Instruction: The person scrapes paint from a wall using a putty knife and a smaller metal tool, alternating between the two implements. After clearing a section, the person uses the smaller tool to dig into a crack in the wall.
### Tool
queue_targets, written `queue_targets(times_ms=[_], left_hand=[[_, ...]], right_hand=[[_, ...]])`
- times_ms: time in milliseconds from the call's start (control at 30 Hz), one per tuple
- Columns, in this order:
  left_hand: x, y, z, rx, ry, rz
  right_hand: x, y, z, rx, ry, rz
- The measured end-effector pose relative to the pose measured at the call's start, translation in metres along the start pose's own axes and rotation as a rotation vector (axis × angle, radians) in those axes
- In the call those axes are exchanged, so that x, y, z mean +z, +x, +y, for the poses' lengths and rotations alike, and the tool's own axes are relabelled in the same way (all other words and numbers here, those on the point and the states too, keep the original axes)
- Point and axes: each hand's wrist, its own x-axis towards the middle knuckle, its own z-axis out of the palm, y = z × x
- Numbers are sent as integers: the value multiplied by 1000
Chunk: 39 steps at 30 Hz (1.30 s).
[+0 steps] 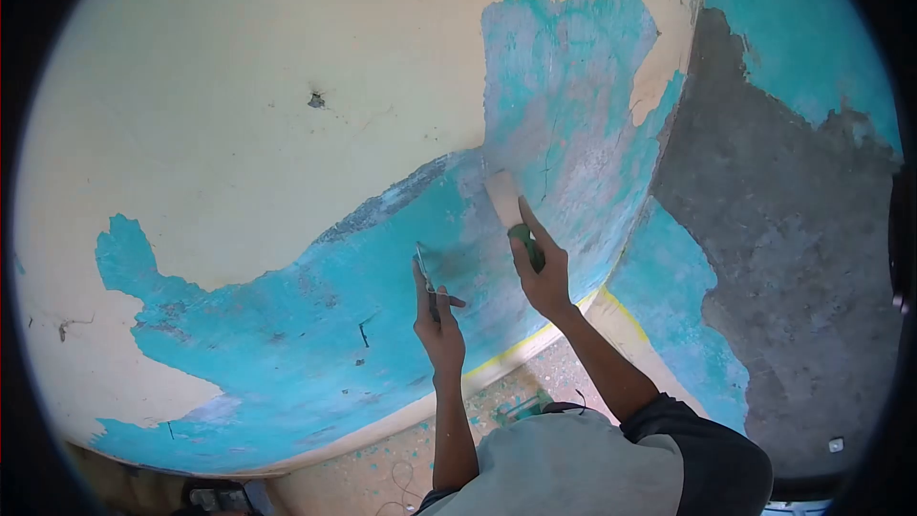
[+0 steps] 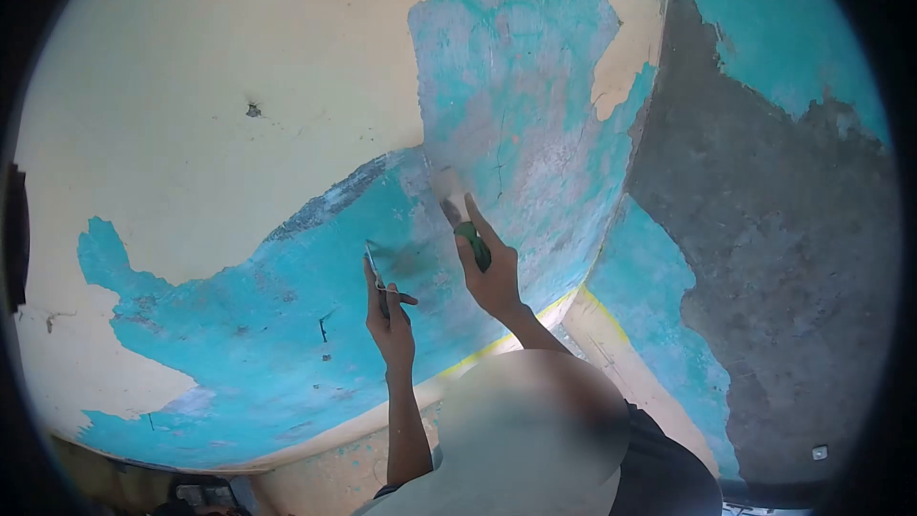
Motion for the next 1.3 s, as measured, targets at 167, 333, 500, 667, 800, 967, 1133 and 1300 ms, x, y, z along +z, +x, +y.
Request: queue_targets(times_ms=[167,333,500,667,800,967,1133,1300], left_hand=[[-5,-2,-1,-4,-23,-22],[-2,0,-3,-26,-41,-31],[-6,2,1,16,-17,-26],[-8,2,1,15,-4,-45],[-13,3,6,-6,13,-56],[-13,5,5,4,-4,-56],[-9,3,-2,6,-37,-52],[-5,2,-4,-31,-49,-44]], right_hand=[[-21,38,-47,39,102,-3],[-20,29,-25,24,111,37],[0,17,-10,10,143,76],[-7,73,-65,-24,159,138],[-1,43,-33,-72,132,130],[15,-18,17,-52,-18,75],[-5,35,-57,-3,56,74],[-6,7,-22,53,27,43]])
